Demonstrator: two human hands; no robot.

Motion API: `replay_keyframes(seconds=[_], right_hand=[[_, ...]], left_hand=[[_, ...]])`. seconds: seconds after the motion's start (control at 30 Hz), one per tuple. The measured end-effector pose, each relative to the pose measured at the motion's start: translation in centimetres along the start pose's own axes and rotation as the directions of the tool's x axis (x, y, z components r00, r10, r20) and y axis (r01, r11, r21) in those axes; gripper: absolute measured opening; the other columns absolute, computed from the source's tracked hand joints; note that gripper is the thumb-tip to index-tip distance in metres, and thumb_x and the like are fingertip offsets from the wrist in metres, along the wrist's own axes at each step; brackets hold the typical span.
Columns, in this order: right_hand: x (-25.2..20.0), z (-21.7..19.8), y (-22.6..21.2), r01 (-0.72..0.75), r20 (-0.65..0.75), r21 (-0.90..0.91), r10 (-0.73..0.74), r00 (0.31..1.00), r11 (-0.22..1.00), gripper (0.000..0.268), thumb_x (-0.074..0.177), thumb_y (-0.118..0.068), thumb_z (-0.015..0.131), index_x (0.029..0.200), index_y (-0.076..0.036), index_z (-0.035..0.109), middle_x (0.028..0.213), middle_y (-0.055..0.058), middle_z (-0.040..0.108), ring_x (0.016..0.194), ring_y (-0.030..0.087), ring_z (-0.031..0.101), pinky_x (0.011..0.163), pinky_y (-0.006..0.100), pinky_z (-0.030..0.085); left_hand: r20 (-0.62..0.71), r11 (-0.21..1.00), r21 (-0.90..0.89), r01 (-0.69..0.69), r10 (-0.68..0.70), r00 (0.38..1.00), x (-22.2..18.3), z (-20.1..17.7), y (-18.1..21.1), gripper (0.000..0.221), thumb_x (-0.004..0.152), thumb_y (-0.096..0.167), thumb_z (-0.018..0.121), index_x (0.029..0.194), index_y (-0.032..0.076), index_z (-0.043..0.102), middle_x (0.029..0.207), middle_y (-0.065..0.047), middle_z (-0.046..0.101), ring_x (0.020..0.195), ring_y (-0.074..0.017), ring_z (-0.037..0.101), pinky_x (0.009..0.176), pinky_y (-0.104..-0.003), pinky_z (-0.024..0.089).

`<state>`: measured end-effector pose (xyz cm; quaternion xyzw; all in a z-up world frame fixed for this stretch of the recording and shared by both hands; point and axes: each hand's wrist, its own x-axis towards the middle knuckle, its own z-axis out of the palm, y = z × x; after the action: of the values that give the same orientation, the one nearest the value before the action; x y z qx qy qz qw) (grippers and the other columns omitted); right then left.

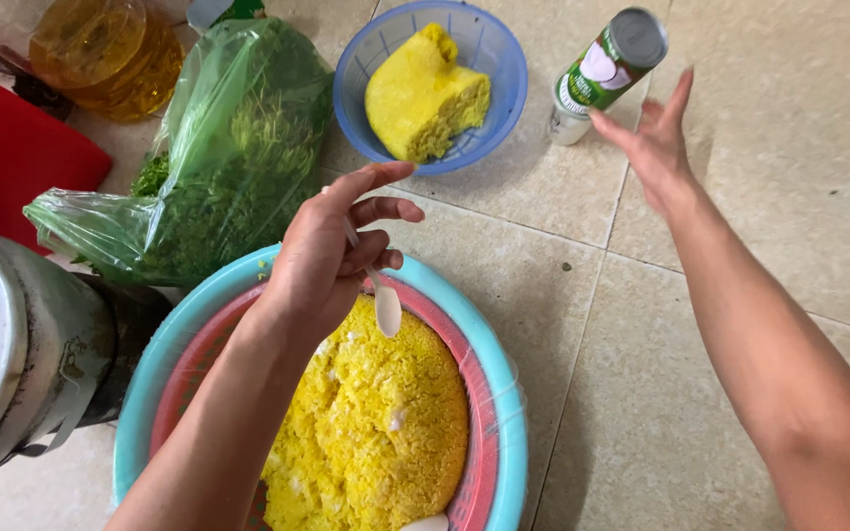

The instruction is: Preparing sticky rice by mixing in coconut milk and other ingredients in a large basin.

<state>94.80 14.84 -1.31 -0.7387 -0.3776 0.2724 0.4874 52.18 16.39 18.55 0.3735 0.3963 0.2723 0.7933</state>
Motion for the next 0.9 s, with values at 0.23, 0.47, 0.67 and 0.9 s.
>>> replay_keyframes(seconds=[0.23, 0.47, 0.67, 0.9], right_hand=[[-15.5, -1.1, -6.1, 0.013, 0.110, -0.072, -0.005, 0.994, 0.997, 0.054, 0.101, -0.023, 0.070, 0.149, -0.008, 0.048, 0.120, 0.010, 0.064, 0.105, 0.018, 0.062, 0.092, 0.036, 0.054], [-34.6, 8.1, -25.4, 0.223, 0.488, -0.105, -0.145, 0.860, 0.969, 0.045, 0.087, -0.011, 0.074, 0.130, -0.005, 0.063, 0.092, 0.004, 0.074, 0.081, 0.010, 0.067, 0.075, 0.029, 0.058], [-37.9, 10.0, -25.1, 0.401, 0.400, -0.215, -0.295, 0.868, 0.890, 0.013, 0.086, -0.004, 0.069, 0.097, 0.002, 0.070, 0.084, 0.009, 0.076, 0.078, 0.014, 0.069, 0.070, 0.031, 0.058], [-41.2, 6.1, -26.9, 0.225, 0.217, -0.515, -0.129, 0.968, 0.827, 0.025, 0.100, -0.025, 0.066, 0.110, -0.004, 0.076, 0.082, 0.007, 0.076, 0.070, 0.014, 0.068, 0.065, 0.031, 0.054]], left_hand=[[0.183, 0.983, 0.130, -0.126, 0.101, 0.978, -1.1, -2.2, -2.0, 0.061, 0.109, 0.054, 0.037, 0.146, 0.010, 0.057, 0.090, -0.008, 0.058, 0.051, -0.0061, 0.030, 0.053, -0.030, 0.034], [0.479, 0.561, 0.466, -0.684, 0.490, 0.728, -4.6, -3.0, -6.1, 0.064, 0.113, 0.053, 0.035, 0.151, 0.004, 0.049, 0.141, -0.019, 0.061, 0.133, -0.0347, 0.059, 0.110, -0.045, 0.046], [0.390, 0.423, 0.765, -0.485, 0.295, 0.872, -13.1, -2.0, -3.1, 0.067, 0.101, 0.054, 0.044, 0.153, 0.012, 0.046, 0.137, -0.023, 0.061, 0.129, -0.0388, 0.056, 0.113, -0.049, 0.040], [0.573, 0.612, 0.475, -0.632, 0.330, 0.750, -14.8, -12.4, -3.4, 0.059, 0.102, 0.042, 0.063, 0.144, 0.001, 0.055, 0.137, -0.014, 0.068, 0.127, -0.0231, 0.065, 0.106, -0.037, 0.053]])
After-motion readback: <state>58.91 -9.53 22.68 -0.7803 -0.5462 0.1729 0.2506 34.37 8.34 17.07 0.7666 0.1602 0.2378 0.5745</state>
